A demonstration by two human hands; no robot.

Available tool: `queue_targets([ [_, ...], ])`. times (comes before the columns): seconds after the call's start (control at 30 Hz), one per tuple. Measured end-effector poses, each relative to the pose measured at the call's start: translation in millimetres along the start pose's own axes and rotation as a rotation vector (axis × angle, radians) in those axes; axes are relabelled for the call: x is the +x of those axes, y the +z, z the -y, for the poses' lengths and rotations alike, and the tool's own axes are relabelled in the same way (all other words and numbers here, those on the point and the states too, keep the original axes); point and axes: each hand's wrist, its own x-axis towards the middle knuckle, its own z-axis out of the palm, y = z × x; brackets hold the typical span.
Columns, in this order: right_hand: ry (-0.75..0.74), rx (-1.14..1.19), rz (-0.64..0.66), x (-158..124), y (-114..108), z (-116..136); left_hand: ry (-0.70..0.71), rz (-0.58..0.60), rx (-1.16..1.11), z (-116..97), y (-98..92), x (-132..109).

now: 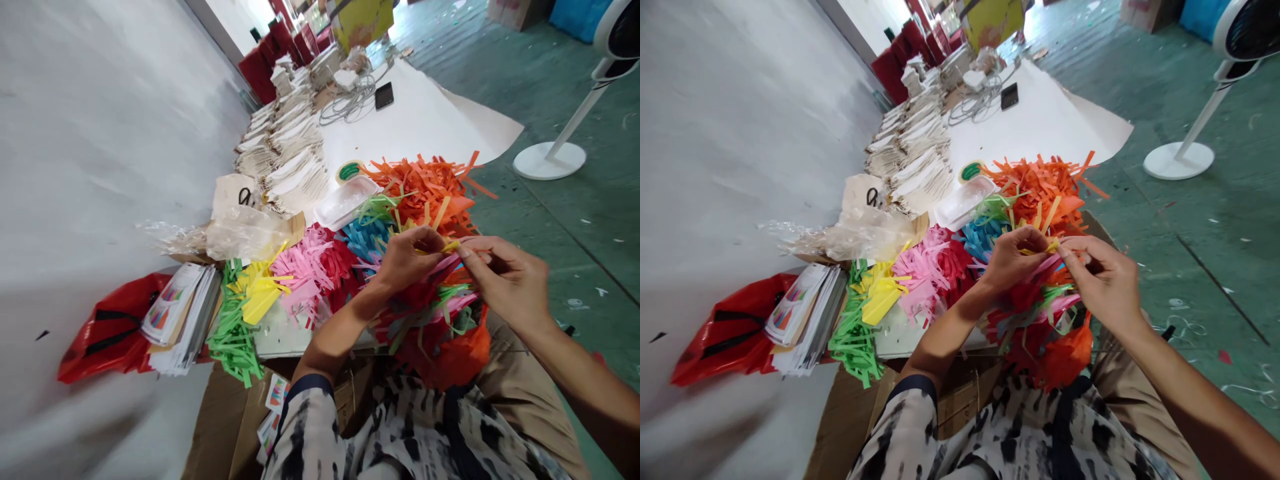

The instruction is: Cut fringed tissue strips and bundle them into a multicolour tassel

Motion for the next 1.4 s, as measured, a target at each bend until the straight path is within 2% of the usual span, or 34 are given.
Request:
queue_targets([
  [0.27, -0.111, 0.046, 0.093, 3.3, -0.6, -0.2, -0.031, 0.056, 0.014, -4.7, -1.5, 0.7],
  [0.47, -0.125, 0.033, 0.069, 4.8, -0.3, -0.1, -0.071, 0.127, -0.101, -2.3, -5.7, 3.5],
  [0.63, -0.115, 0.035, 0.041, 4.3, 0.7, 0.1, -0.080, 0.163, -0.183, -2.3, -11.4, 3.2],
  [0.93, -0.073, 0.018, -0.014, 4.6, 0.9, -0.4, -0.192, 0.116, -0.302, -11.2, -15.0, -2.4],
  [1.1, -0.041, 0.026, -0.030, 3.4, 2.8, 1.7, -0.261, 0.154, -0.341, -15.3, -18.7, -1.6],
  [1.4, -0.009, 0.037, -0.003, 0.8, 2.5, 1.0, -0.234, 0.187, -0.307, -12.7, -17.3, -1.8],
])
